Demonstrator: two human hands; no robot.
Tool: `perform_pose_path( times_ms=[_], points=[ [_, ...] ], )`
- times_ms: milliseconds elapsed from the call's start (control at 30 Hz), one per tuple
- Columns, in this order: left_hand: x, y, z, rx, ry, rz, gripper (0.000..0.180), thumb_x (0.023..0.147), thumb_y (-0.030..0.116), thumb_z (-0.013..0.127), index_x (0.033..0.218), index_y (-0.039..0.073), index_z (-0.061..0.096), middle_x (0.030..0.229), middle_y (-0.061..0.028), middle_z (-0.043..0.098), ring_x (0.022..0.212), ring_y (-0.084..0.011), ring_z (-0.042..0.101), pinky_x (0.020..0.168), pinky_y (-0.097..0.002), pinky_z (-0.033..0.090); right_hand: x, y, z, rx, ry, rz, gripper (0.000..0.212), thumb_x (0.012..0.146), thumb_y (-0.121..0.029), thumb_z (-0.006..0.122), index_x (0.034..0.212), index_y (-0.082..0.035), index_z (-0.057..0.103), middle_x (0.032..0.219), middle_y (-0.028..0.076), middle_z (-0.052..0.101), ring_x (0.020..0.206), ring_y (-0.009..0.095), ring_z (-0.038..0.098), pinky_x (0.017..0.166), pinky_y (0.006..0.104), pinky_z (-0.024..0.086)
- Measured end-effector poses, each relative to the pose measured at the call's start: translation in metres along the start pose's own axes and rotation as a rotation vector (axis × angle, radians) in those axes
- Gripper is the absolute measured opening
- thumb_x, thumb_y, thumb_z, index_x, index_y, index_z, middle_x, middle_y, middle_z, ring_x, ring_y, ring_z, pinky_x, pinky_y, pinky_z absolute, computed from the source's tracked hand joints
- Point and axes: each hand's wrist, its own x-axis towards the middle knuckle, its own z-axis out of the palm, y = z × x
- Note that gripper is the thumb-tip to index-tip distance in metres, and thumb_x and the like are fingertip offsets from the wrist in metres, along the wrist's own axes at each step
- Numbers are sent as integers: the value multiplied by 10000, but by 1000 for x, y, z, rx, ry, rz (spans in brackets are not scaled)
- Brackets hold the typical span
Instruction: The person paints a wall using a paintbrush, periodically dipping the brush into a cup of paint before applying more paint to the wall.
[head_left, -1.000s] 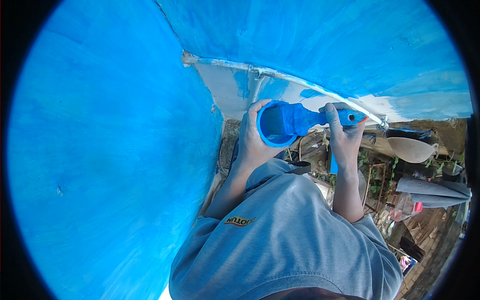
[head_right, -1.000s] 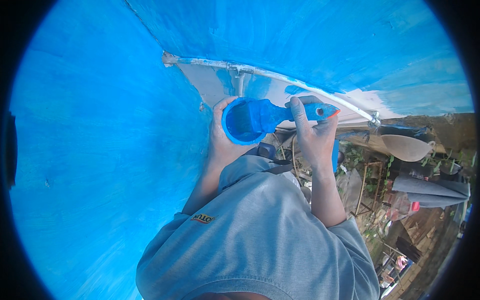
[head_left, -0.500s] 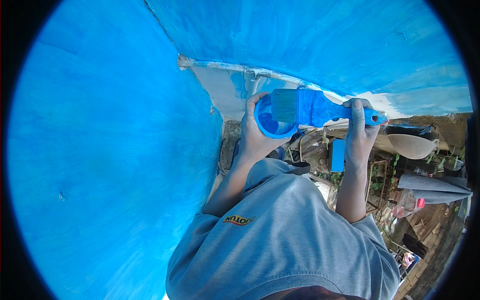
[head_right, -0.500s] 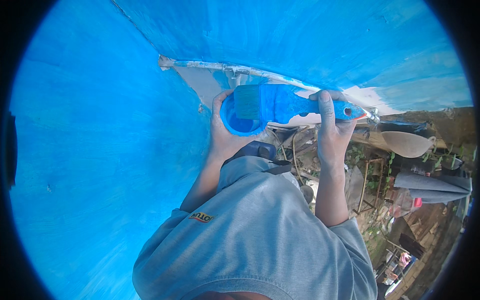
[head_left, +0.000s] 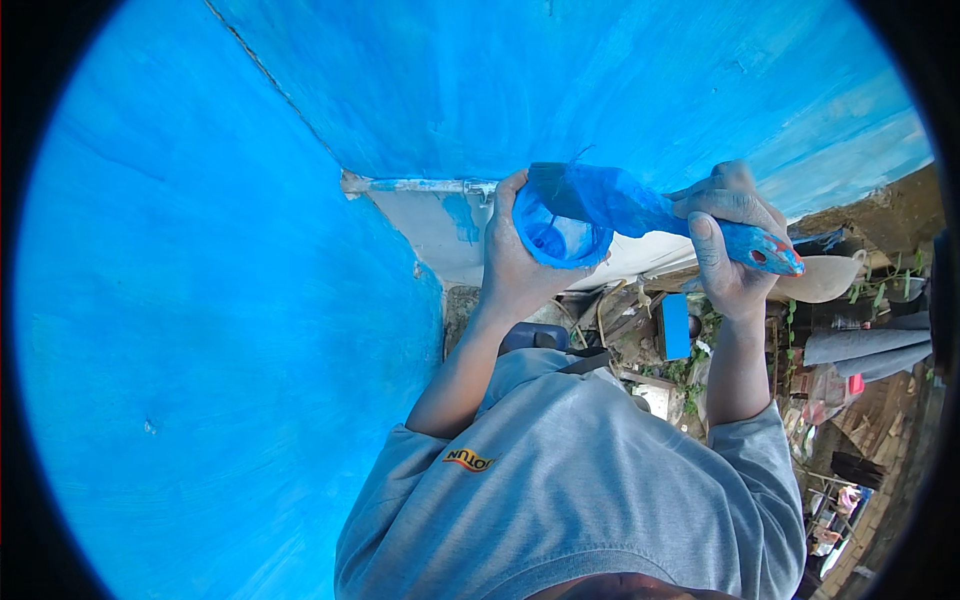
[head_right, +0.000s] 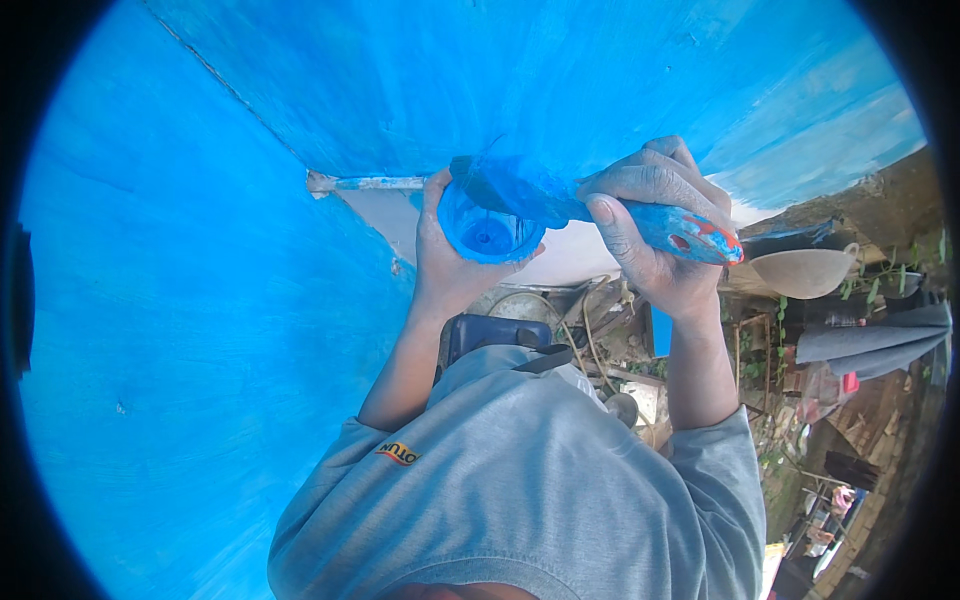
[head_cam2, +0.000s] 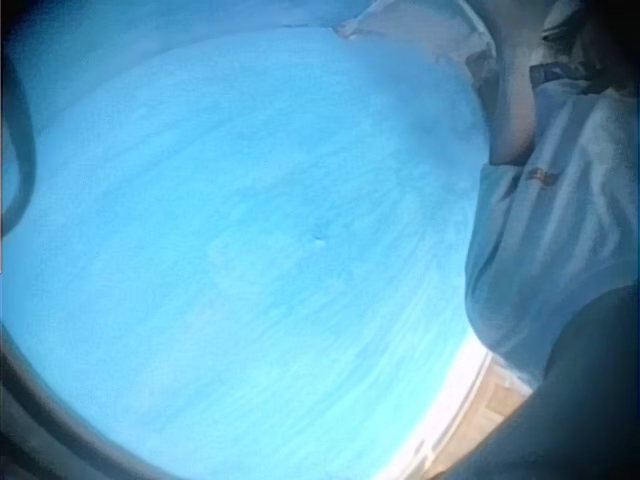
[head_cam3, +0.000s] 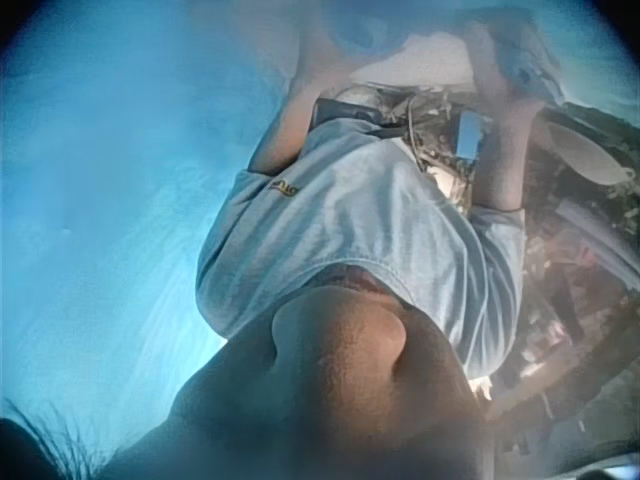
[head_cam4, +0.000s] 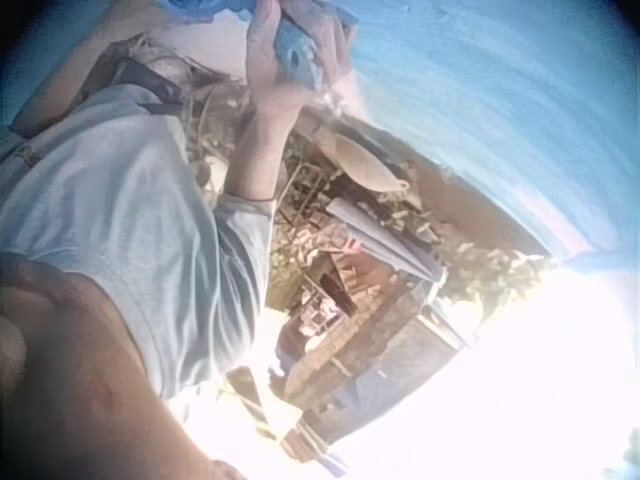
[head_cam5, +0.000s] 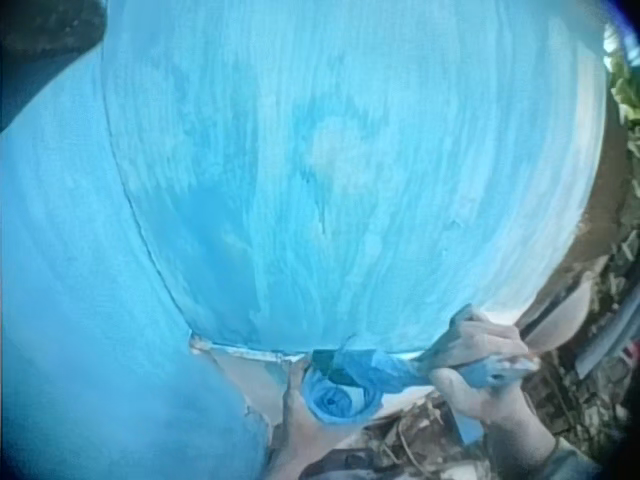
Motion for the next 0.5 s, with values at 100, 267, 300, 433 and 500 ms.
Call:
perform_pose_path(
  times_ms=[100, 267, 300, 433, 500],
  points=[
    [16, 11, 13, -24, -63, -11, 912, 573, 145, 895, 1272, 49, 318, 1131, -115, 561, 1052, -191, 571, 889, -345, 485, 17, -6, -26, -122, -50, -84, 61, 784, -59, 712, 792, -29, 660, 719, 64, 655, 652, 171, 520, 640, 306, 412],
    [52, 34, 54, -74, -195, 104, 911, 565, 123, 901, 1264, 40, 323, 1141, -122, 558, 1030, -195, 586, 899, -353, 497, 40, -17, -88, -210, -20, -112, 61, 775, -34, 721, 790, -9, 668, 745, 67, 660, 693, 166, 560, 624, 283, 441],
    [60, 39, 64, -92, -242, 105, 903, 570, 123, 899, 1262, 41, 326, 1140, -125, 559, 1031, -195, 587, 896, -352, 503, 43, -19, -101, -263, -12, -128, 74, 796, -55, 719, 816, -2, 673, 764, 71, 663, 695, 143, 579, 617, 272, 457],
    [82, 60, 112, -237, -418, 133, 889, 575, 192, 905, 1242, 62, 331, 1130, -121, 556, 1044, -195, 581, 887, -347, 511, 46, -36, -148, -244, 51, 5, 82, 895, -46, 604, 889, 27, 641, 835, 95, 644, 760, 152, 606, 671, 260, 489],
    [90, 71, 137, -302, -478, 167, 866, 578, 159, 901, 1236, 45, 348, 1111, -115, 575, 1018, -187, 598, 873, -343, 524, 52, -45, -173, -355, 17, -60, 90, 900, -50, 607, 914, 26, 654, 848, 82, 664, 771, 140, 637, 697, 252, 512]
  ],
)
